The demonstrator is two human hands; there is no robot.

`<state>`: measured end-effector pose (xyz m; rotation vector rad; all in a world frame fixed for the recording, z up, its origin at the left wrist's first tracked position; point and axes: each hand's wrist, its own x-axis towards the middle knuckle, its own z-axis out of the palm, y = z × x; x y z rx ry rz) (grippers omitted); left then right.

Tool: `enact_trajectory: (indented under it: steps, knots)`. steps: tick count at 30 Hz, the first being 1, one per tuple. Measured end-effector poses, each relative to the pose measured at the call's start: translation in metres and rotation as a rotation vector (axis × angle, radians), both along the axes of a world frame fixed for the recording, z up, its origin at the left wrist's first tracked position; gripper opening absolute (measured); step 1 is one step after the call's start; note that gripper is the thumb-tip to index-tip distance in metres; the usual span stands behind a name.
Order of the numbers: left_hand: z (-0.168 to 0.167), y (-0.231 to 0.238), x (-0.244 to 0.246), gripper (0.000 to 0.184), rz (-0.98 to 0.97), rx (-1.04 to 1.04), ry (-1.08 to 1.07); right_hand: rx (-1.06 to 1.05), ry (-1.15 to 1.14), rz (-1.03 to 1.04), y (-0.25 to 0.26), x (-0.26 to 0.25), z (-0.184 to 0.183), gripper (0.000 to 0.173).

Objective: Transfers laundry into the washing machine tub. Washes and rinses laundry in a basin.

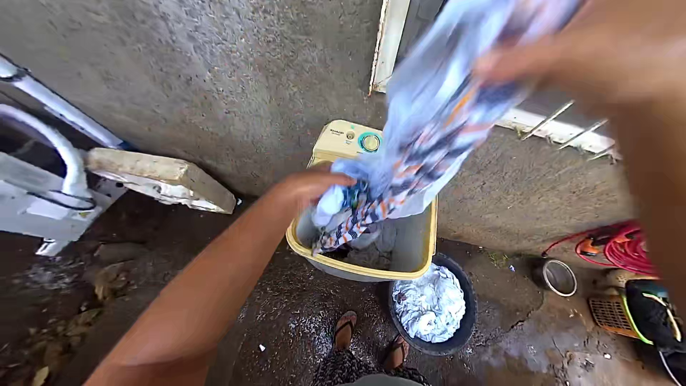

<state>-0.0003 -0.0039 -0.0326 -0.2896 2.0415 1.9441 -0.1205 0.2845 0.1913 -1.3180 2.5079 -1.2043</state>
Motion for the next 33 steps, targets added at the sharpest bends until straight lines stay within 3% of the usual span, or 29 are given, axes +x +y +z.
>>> enact_trajectory:
  steps: [3,6,9,12,15,18,20,23,24,26,29,31,33]
  knots:
    - [-0.076,-0.007,-0.003,0.052,0.108,-0.171,-0.226,0.397,-0.190,-0.154,-0.030,0.002,-0.126,0.032]
    - [-0.132,-0.008,-0.003,0.055,-0.060,-0.384,-0.399,0.750,-0.369,-0.125,-0.015,-0.020,-0.227,0.042]
    - [-0.189,-0.004,-0.002,0.053,-0.418,-0.710,-0.428,0.814,-0.318,-0.153,0.010,-0.013,-0.272,0.051]
    - [-0.214,0.009,-0.010,0.051,-0.613,-0.851,-0.510,0.784,-0.248,-0.134,0.045,0.001,-0.262,0.049]
    - [-0.207,0.018,-0.011,0.046,-0.511,-0.689,-0.424,0.698,-0.209,-0.235,0.100,0.018,-0.245,0.048]
    - [-0.157,0.033,-0.014,0.031,-0.361,-0.555,-0.225,0.655,-0.191,-0.392,0.173,0.033,-0.244,0.048]
    - [-0.123,0.036,-0.014,0.020,-0.281,-0.482,-0.092,0.629,-0.243,-0.496,0.225,0.048,-0.258,0.048]
    - [-0.102,0.021,-0.012,0.011,-0.125,-0.396,0.006,0.623,-0.368,-0.588,0.300,0.085,-0.297,0.045]
    - [-0.100,0.015,-0.011,0.013,-0.074,-0.448,0.002,0.637,-0.424,-0.604,0.323,0.101,-0.314,0.044]
    - [-0.088,0.018,-0.011,0.021,-0.090,-0.762,-0.095,0.678,-0.558,-0.605,0.363,0.133,-0.348,0.045]
    - [-0.078,0.062,-0.001,0.044,-0.131,-1.201,-0.238,0.718,-0.767,-0.557,0.411,0.165,-0.394,0.047]
    - [-0.071,0.124,0.015,0.043,-0.107,-1.187,-0.183,0.668,-0.893,-0.533,0.440,0.175,-0.424,0.049]
    - [-0.072,0.206,0.032,0.044,-0.150,-1.036,-0.128,0.597,-0.998,-0.535,0.467,0.186,-0.462,0.050]
